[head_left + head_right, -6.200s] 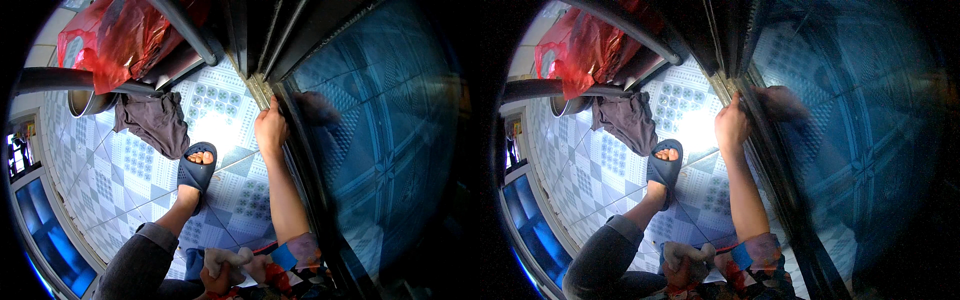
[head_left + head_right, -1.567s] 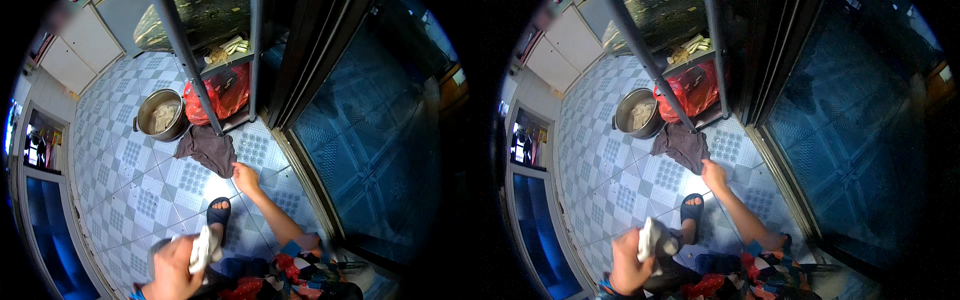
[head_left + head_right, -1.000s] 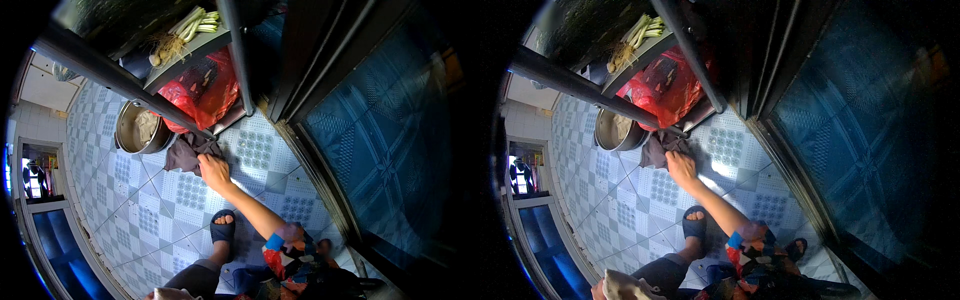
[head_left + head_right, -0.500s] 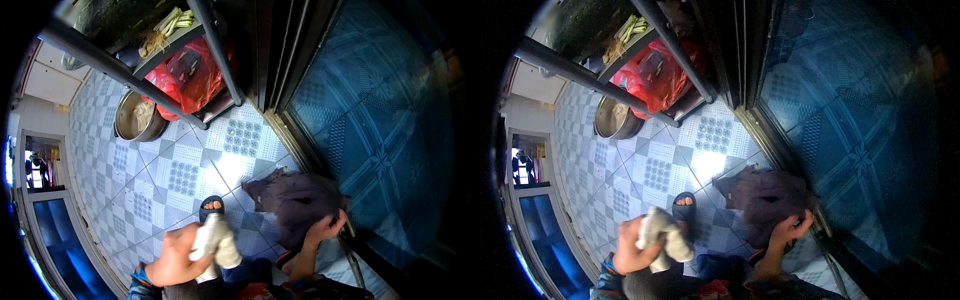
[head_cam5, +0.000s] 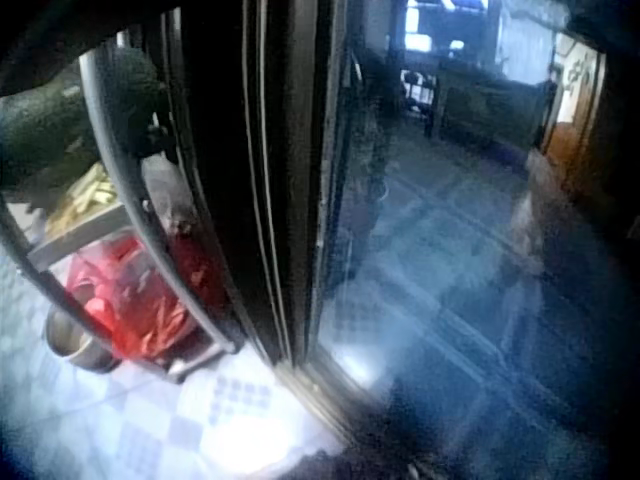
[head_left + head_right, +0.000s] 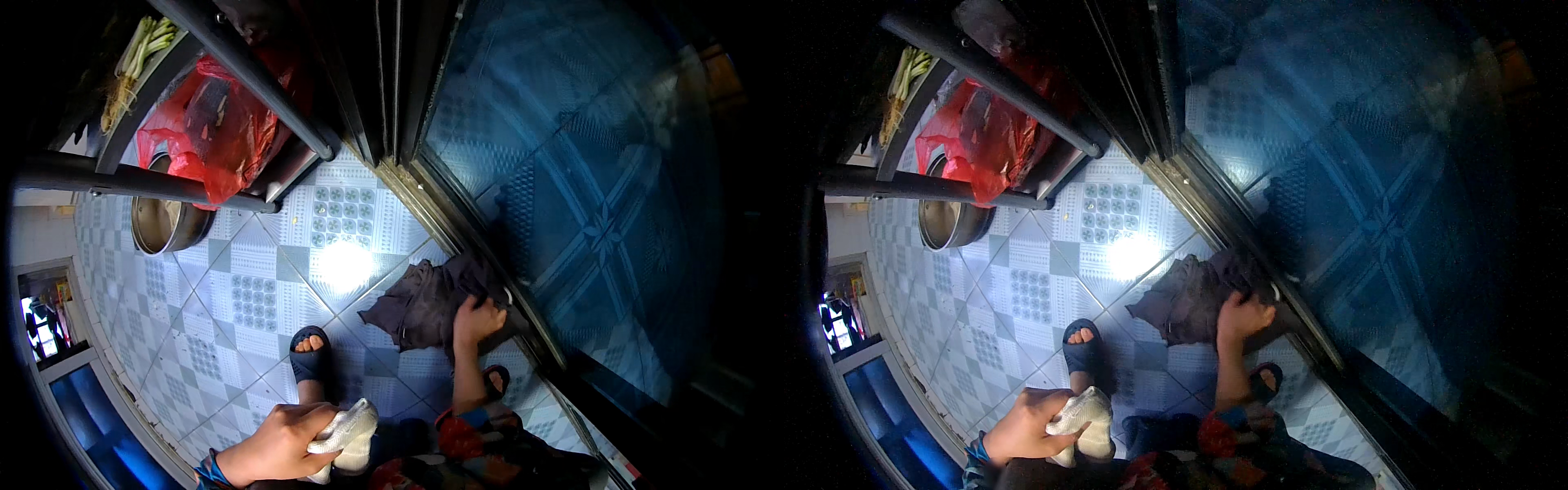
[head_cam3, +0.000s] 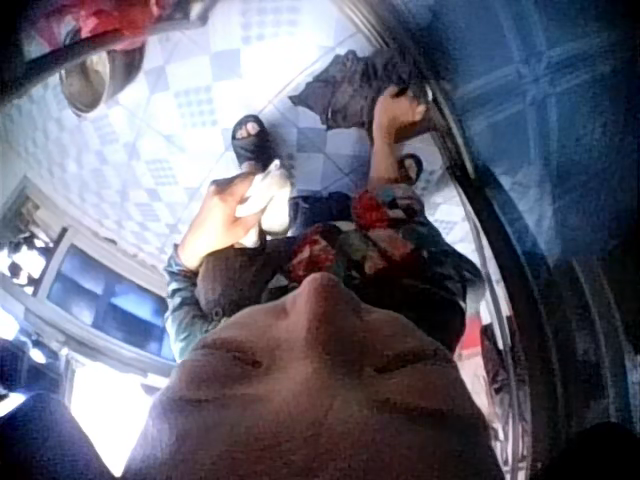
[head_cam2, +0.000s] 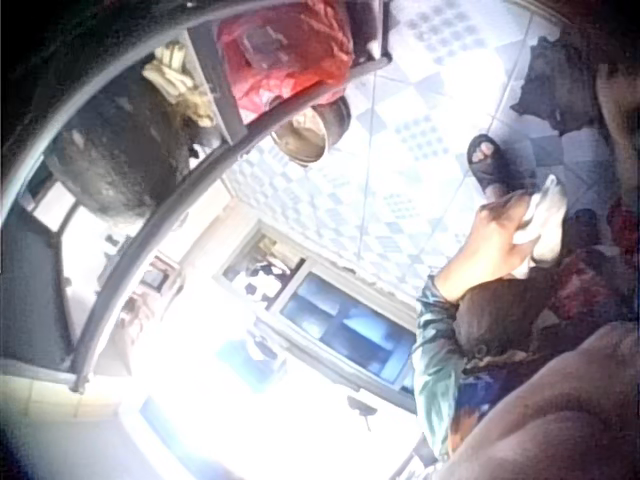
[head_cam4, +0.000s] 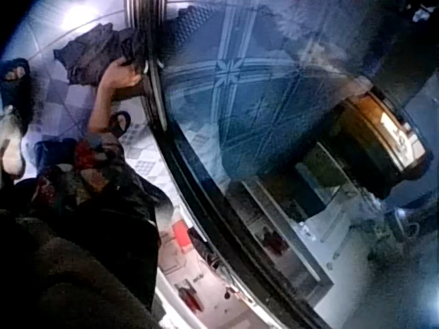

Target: The person cleans a large glass window and its metal frame by hand using a white cloth and a dark gray cloth, wiping the glass surface and the tracks of the sliding door.

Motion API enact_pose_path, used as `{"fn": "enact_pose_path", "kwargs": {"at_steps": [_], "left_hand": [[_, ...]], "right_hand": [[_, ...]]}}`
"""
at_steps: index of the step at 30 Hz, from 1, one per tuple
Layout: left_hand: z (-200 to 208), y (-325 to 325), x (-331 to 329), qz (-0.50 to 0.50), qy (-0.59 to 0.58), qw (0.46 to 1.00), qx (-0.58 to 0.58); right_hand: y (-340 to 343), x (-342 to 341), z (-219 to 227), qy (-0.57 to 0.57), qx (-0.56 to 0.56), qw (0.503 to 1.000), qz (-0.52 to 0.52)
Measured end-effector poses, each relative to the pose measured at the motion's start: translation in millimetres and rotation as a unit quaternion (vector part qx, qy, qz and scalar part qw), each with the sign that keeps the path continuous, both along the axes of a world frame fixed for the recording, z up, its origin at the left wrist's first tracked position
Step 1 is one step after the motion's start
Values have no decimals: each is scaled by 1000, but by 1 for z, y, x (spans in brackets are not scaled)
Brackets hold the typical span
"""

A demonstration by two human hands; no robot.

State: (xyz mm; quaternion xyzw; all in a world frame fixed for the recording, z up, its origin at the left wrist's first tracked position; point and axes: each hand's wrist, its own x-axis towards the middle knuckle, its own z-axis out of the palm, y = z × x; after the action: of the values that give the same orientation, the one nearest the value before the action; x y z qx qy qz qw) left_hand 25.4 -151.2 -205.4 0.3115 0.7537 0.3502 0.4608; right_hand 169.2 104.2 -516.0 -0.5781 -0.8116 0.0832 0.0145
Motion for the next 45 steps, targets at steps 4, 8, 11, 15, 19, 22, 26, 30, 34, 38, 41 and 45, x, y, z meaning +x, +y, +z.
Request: {"fn": "enact_pose_path", "kwargs": {"at_steps": [4, 8, 11, 15, 19, 22, 26, 30, 34, 38, 41, 45], "left_hand": [[1, 7, -4, -14, -12, 1000, -5], [1, 7, -1, 15, -17, 999, -32], [-2, 7, -1, 28, -25, 999, -33], [1, 12, -7, 56, -67, 995, -45], [-4, 14, -10, 50, -75, 995, -51], [-1, 15, -9, 58, -59, 995, -49], [-4, 10, -7, 73, -53, 995, -38], [-5, 4, -7, 82, -65, 994, -40], [-6, 1, -6, 80, -73, 993, -36], [-7, -3, -6, 67, -74, 994, -40], [-10, -4, -6, 67, -75, 994, -36], [-9, -2, -10, 69, -56, 996, -23]], "right_hand": [[-14, -71, -22, 96, 51, 993, 37], [-22, -174, -24, 165, 1, 980, 111], [-22, -241, -17, 197, 11, 954, 226], [-14, -255, -29, 312, 78, 922, 216], [-50, -226, 3, 455, -152, 730, 486], [-89, -181, 35, 486, -259, 731, 402], [-73, -144, 61, 534, -286, 782, 147], [-34, -140, 50, 396, -63, 910, 104], [-20, -200, -3, 197, 48, 971, 124], [-24, -260, -7, 167, 34, 966, 192], [-18, -271, 1, 289, -35, 929, 227], [-78, -218, 20, 364, -301, 769, 430]]}}
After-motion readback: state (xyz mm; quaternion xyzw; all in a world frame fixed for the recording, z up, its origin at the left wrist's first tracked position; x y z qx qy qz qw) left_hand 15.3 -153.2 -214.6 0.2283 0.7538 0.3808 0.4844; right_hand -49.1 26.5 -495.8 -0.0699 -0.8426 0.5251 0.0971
